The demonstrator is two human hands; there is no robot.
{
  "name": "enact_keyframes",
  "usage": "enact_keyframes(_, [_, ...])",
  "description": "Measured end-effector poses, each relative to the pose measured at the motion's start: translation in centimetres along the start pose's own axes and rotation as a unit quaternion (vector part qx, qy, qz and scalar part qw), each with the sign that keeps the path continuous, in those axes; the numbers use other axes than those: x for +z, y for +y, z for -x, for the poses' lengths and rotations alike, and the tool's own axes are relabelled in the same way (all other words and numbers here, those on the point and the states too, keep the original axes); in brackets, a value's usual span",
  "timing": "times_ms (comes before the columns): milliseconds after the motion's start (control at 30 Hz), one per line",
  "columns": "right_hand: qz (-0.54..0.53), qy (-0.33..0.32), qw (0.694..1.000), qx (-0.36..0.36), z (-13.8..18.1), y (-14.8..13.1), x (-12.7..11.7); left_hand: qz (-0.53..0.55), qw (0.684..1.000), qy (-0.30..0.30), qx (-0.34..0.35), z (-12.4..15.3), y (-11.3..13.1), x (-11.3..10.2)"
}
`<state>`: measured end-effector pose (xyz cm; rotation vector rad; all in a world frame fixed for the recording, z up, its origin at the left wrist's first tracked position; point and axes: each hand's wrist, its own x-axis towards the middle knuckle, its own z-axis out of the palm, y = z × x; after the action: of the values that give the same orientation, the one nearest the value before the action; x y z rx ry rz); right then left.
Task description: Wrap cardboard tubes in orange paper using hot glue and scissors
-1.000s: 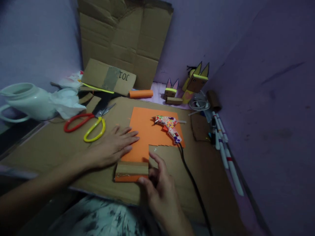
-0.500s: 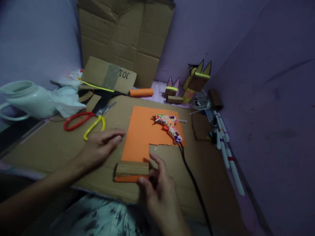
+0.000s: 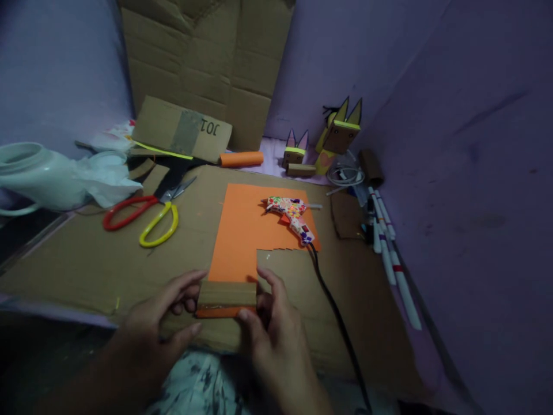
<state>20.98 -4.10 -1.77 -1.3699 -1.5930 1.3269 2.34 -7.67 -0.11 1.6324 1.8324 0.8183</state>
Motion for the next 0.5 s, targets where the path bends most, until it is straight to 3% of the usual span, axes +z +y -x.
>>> enact_keyframes(100, [-0.011, -0.006, 1.000, -0.002, 0.1, 0.0, 0.0, -0.009, 0.999, 0.007, 0.041, -1.4, 0.3, -1.0])
enact_keyframes(233, [0.002, 0.000, 1.000, 0.009, 0.2, -0.2, -0.1, -0.116, 0.983, 0.014, 0.141, -3.4, 0.9, -2.7])
enact_keyframes(367, [0.006, 0.006, 1.000, 0.006, 0.0, -0.2, -0.1, -0.106, 0.965, -0.027, 0.236, -2.8, 1.3, -2.6])
enact_keyframes(500, [-0.010, -0.008, 1.000, 0.005, -0.1, -0.1, -0.1, -0.135, 0.965, -0.048, 0.220, -1.2, 1.0, -1.1])
